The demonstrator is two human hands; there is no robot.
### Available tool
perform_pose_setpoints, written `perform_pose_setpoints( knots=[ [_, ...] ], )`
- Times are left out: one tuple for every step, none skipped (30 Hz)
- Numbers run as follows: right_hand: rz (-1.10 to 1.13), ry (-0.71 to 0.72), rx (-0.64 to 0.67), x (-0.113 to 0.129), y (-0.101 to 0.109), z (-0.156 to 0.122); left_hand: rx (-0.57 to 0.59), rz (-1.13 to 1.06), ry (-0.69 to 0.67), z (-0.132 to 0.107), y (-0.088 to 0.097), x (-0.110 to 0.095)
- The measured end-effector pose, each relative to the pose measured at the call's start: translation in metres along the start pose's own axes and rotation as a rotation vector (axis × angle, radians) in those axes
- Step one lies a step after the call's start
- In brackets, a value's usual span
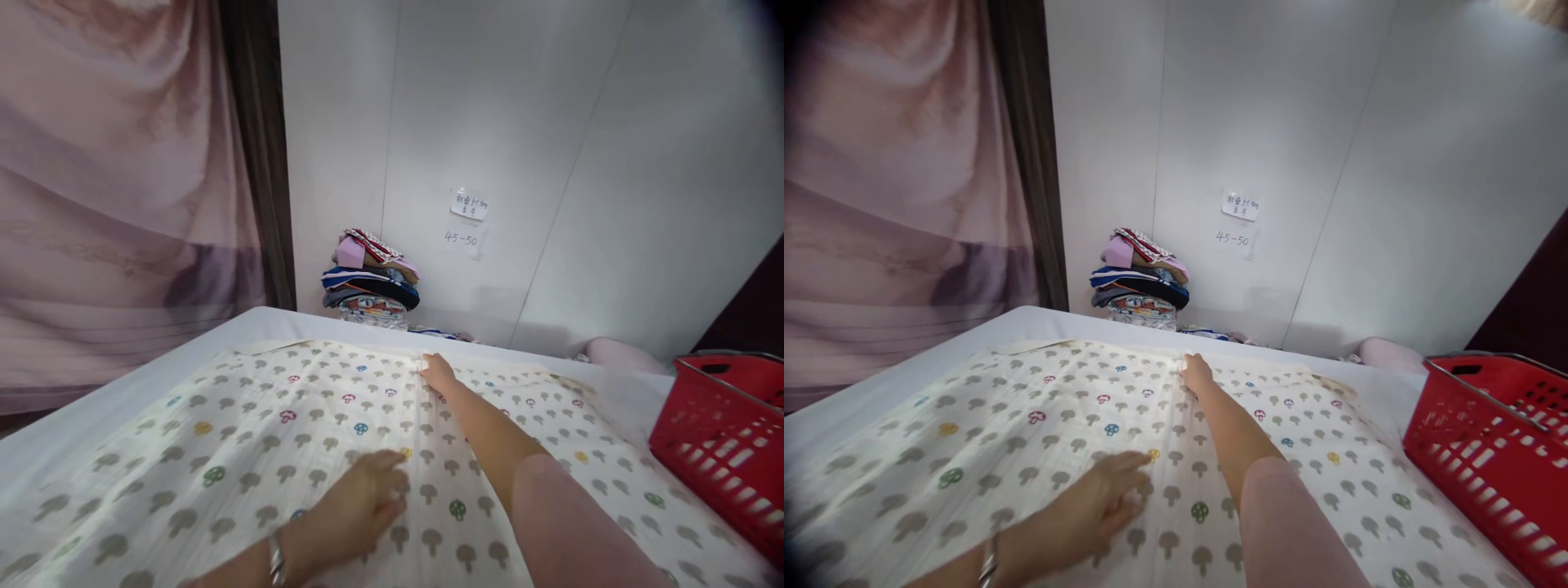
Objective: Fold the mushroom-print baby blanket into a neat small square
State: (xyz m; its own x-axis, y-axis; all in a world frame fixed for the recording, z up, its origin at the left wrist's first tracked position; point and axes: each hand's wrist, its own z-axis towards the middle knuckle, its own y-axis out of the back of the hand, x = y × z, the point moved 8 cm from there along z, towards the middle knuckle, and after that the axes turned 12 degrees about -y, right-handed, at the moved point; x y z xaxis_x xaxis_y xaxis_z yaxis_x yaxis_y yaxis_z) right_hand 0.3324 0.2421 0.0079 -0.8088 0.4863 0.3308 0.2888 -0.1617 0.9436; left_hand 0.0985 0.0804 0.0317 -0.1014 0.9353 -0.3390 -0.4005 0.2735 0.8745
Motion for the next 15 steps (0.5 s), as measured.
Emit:
perform_pose_setpoints(
  knots=[
    [-0.001, -0.018, -0.013, -0.001, 0.000, 0.000, -0.002, 0.029, -0.056, -0.011, -0.007, -0.012],
    [0.002, -0.034, -0.027, -0.001, 0.001, -0.001, -0.005, 0.073, -0.138, -0.022, -0.015, -0.024],
    [0.006, -0.048, -0.039, -0.001, 0.001, -0.002, 0.020, 0.122, -0.248, -0.032, -0.026, -0.037],
    [0.014, -0.061, -0.049, -0.001, 0.002, -0.003, 0.004, 0.198, -0.279, -0.040, -0.032, -0.042],
    [0.022, -0.074, -0.058, -0.001, 0.004, -0.003, 0.007, 0.274, -0.330, -0.047, -0.039, -0.048],
    [0.032, -0.086, -0.067, -0.001, 0.006, -0.003, 0.004, 0.353, -0.363, -0.051, -0.044, -0.052],
    [0.043, -0.097, -0.075, 0.000, 0.009, -0.002, -0.011, 0.430, -0.379, -0.053, -0.045, -0.055],
    [0.055, -0.106, -0.086, 0.001, 0.013, 0.001, -0.026, 0.495, -0.394, -0.053, -0.046, -0.058],
    [0.068, -0.112, -0.100, 0.003, 0.017, 0.005, -0.047, 0.545, -0.405, -0.052, -0.046, -0.060],
    [0.080, -0.117, -0.118, 0.006, 0.023, 0.010, -0.067, 0.576, -0.415, -0.049, -0.047, -0.061],
    [0.092, -0.120, -0.138, 0.008, 0.028, 0.016, -0.082, 0.591, -0.418, -0.047, -0.049, -0.061],
    [0.103, -0.121, -0.158, 0.010, 0.032, 0.023, -0.090, 0.591, -0.420, -0.045, -0.053, -0.060],
    [0.113, -0.119, -0.172, 0.012, 0.034, 0.029, -0.089, 0.580, -0.423, -0.044, -0.060, -0.058],
    [0.123, -0.110, -0.177, 0.014, 0.033, 0.035, -0.081, 0.566, -0.423, -0.043, -0.069, -0.054],
    [0.133, -0.086, -0.171, 0.016, 0.030, 0.040, -0.073, 0.555, -0.421, -0.044, -0.079, -0.049]
  ],
)
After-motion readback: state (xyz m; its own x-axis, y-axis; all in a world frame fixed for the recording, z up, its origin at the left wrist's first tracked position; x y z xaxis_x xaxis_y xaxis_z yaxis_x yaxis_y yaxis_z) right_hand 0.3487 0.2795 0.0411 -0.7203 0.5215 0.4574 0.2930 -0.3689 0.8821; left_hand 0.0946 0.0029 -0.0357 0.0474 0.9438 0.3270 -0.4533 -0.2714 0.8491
